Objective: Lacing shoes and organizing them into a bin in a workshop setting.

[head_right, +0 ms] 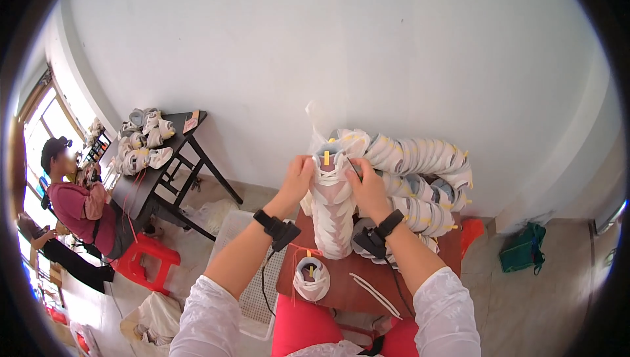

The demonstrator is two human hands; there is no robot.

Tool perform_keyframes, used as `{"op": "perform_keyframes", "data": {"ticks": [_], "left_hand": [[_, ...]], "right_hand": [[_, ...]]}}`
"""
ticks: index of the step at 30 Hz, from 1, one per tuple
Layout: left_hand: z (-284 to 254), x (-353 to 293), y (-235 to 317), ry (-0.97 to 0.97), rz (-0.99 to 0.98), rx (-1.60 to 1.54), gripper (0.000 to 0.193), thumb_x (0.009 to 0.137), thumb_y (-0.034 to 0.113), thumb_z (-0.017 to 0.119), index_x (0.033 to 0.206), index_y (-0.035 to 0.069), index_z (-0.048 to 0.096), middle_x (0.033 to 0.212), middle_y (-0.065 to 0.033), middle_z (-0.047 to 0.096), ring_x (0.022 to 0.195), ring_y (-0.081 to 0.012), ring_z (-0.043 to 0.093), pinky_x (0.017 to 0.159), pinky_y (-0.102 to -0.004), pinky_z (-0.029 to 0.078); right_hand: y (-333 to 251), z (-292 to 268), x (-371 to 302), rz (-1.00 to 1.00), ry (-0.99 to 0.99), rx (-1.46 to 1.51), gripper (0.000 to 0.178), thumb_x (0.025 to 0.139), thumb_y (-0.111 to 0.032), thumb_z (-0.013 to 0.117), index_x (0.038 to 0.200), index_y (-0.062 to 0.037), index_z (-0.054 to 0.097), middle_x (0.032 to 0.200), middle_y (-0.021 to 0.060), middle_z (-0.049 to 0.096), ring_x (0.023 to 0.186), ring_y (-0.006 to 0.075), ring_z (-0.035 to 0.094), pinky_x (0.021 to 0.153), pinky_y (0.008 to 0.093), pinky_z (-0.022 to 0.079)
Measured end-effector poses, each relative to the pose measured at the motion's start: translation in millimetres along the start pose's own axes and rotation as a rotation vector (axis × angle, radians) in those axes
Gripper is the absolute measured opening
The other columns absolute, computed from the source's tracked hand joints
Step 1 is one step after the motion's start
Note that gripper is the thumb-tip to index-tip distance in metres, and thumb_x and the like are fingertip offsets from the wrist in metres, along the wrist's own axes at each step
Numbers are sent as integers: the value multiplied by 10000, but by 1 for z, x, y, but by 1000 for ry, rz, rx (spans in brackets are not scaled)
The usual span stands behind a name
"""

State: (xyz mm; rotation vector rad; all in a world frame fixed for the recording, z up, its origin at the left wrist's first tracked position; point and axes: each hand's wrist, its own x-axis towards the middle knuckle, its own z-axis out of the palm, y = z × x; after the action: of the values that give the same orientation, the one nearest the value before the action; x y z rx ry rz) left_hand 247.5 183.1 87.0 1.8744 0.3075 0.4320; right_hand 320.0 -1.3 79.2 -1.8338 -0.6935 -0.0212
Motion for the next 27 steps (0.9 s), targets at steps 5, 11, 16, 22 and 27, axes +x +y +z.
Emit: {"op": "perform_keyframes", "data": {"ticks": [5, 11, 16, 22, 27], "left_hand": [[33, -3, -10, 80, 301, 69, 465, 983, 250, 435, 1341, -37, 361, 1227, -257, 511, 1141, -331, 515, 972, -373, 399], [41, 9, -30, 10, 246, -98, 494, 1018, 308, 347, 1380, -27, 332, 1346, -260, 433, 1287, -329, 400, 1064, -363, 307], [35, 16, -27, -44, 188, -283, 477, 1029, 328, 290, 1340, -18, 392, 1282, -233, 493, 1217, -298, 460, 1036, -347, 336], [27, 15, -2, 29, 143, -90, 415, 1026, 314, 312, 1302, 39, 457, 1244, -204, 548, 1162, -286, 525, 980, -339, 389], [31, 3, -20, 40, 140, -6, 396, 1024, 311, 325, 1291, 57, 471, 1203, -198, 578, 1125, -295, 555, 963, -342, 404]], "right_hand": [[20, 12, -6, -46, 62, -77, 359, 897, -260, 586, 1202, -83, 520, 765, 154, 633, 721, 356, 632, 654, 421, 467], [52, 10, 1, -61, 73, -190, 402, 904, -278, 582, 1233, -62, 501, 963, 183, 646, 912, 334, 635, 768, 406, 476], [54, 15, 5, 139, -7, 190, 493, 941, -382, 523, 1303, -51, 473, 1162, 188, 614, 1060, 303, 607, 908, 362, 449], [33, 25, -1, 83, -53, 135, 498, 947, -377, 502, 1318, -47, 460, 1173, 198, 608, 1060, 326, 603, 913, 367, 445], [44, 34, -12, 19, -47, 86, 476, 946, -357, 499, 1317, -61, 465, 1165, 209, 605, 1062, 329, 601, 910, 370, 447]]}}
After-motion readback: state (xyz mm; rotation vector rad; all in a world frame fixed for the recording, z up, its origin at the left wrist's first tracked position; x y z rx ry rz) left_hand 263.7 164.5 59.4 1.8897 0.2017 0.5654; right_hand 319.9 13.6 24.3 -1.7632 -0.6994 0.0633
